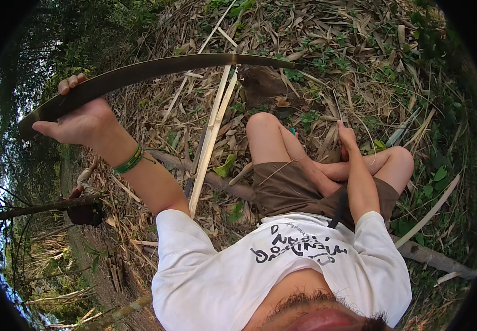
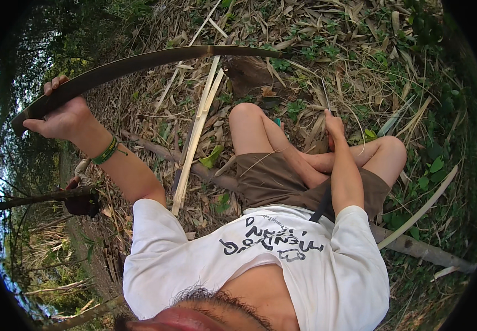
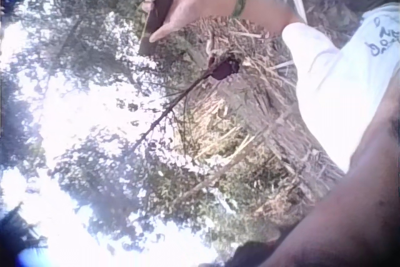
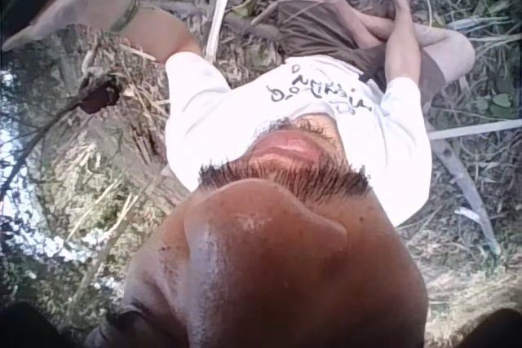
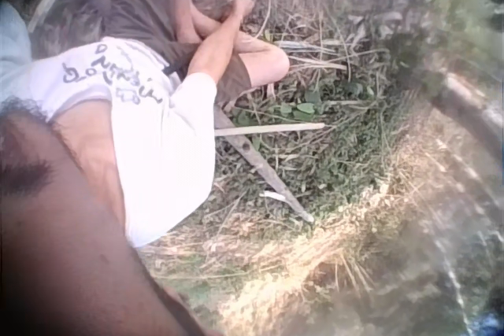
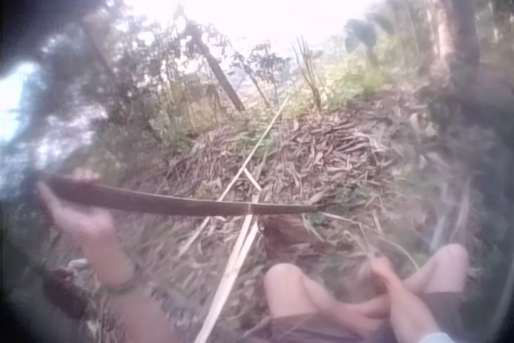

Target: The person shaves and thins a long strip of bamboo using a knife while sitting and standing in an outdoor wooded area.

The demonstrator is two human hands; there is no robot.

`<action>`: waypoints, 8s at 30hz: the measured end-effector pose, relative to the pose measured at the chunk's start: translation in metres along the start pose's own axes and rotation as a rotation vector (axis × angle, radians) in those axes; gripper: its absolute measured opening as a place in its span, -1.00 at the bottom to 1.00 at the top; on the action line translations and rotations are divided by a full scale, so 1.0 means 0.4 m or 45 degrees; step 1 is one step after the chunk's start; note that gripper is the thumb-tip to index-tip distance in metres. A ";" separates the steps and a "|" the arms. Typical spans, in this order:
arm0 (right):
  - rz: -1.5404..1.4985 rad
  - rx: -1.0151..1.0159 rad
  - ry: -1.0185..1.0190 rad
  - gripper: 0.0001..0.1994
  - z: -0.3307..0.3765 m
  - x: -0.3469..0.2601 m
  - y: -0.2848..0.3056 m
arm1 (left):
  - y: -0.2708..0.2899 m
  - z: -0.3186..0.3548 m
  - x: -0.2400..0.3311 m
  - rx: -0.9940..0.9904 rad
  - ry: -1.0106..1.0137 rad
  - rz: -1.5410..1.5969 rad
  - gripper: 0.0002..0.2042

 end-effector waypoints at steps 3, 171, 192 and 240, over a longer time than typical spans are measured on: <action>-0.021 -0.014 0.003 -0.32 -0.016 0.011 -0.004 | -0.007 -0.011 0.003 -0.108 0.075 0.172 -0.20; 0.083 -0.349 0.428 -0.41 0.232 -0.540 -0.298 | 0.791 1.424 -0.248 -1.524 -0.025 -2.979 -0.91; -0.272 -0.363 0.368 -0.32 0.202 -0.510 -0.325 | 0.787 1.415 -0.253 -1.611 -0.143 -2.998 -0.87; -0.278 -0.422 0.087 -0.43 0.139 -0.451 -0.369 | 0.807 1.435 -0.226 -1.546 -0.038 -2.985 -0.95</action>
Point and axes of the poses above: each hand's wrist, its own z-axis away from the middle knuckle, its own y-axis out of the back of the hand, x = y × z, the point moved 5 cm from there along -z, towards the middle knuckle, and after that the axes turned 8 degrees about -y, right-handed, at the moved point
